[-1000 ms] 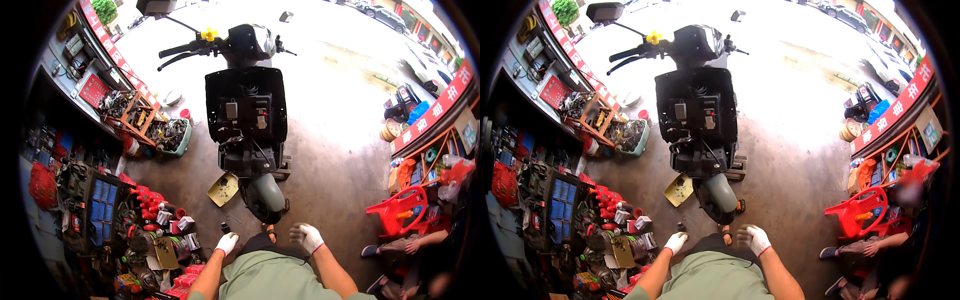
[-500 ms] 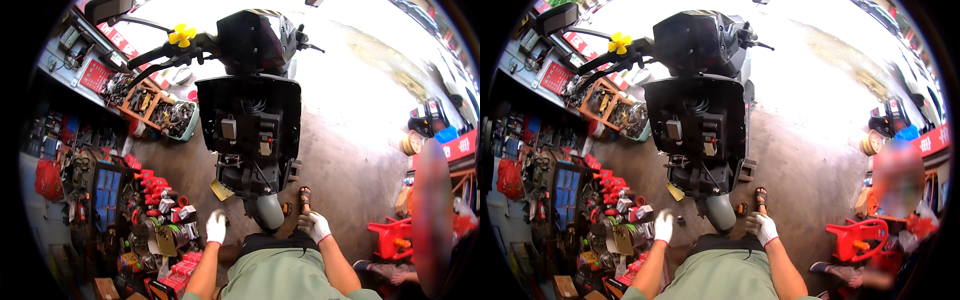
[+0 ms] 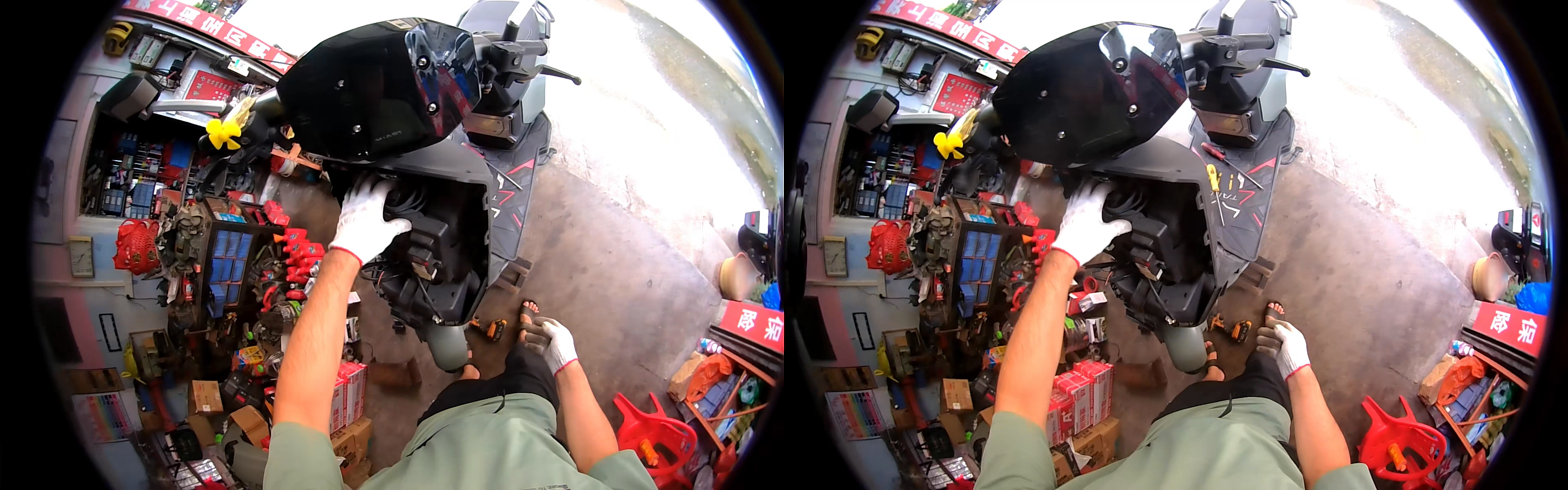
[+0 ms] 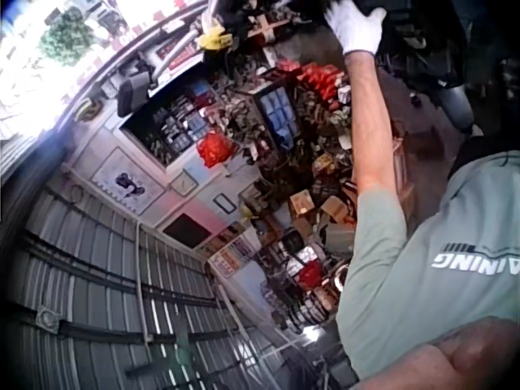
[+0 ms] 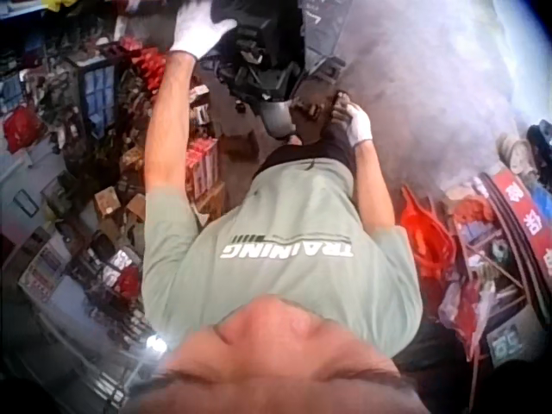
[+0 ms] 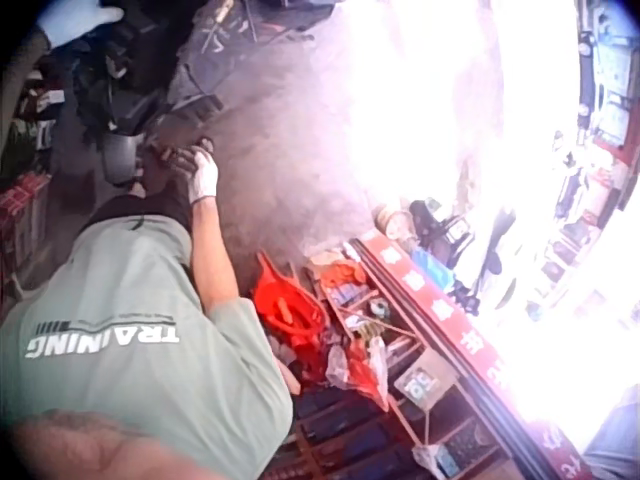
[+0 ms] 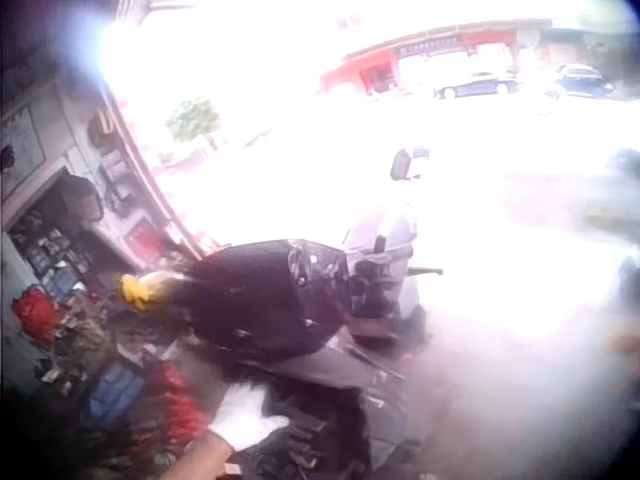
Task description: The person removes the plastic front panel and internal electronic components of a scooter using a screwdriver and by hand, disconnecting wires and setting parts aside in a plastic tray.
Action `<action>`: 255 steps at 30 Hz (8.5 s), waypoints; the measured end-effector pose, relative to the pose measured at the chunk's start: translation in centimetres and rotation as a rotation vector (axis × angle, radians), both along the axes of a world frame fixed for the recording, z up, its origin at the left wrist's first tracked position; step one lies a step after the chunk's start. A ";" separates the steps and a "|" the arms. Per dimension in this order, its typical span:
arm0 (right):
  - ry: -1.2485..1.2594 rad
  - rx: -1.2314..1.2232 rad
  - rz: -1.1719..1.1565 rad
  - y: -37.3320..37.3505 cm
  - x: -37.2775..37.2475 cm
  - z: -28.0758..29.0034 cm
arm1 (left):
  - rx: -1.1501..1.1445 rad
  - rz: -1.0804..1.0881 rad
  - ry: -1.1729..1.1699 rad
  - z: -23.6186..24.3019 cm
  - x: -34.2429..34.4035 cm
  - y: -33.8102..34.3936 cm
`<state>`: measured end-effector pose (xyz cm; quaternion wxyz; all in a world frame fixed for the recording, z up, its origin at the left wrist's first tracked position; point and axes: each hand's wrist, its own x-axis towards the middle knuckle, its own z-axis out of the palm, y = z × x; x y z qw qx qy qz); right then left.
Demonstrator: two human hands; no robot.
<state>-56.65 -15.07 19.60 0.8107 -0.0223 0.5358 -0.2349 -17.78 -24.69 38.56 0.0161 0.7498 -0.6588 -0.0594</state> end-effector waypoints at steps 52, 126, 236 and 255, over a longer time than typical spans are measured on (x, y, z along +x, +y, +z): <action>-0.004 -0.028 0.109 -1.1 -3.7 -6.2 | -0.042 0.245 0.265 -2.9 0.6 -3.7; 0.137 -0.229 0.665 10.3 12.7 -1.4 | -0.184 1.133 1.109 -25.9 -6.5 51.9; 1.145 -1.112 1.036 -37.9 18.3 -34.6 | -0.260 0.703 0.158 -9.4 -13.3 6.1; 0.073 -0.454 0.499 -16.7 3.0 -17.9 | -0.306 0.497 0.154 -8.6 -11.0 7.3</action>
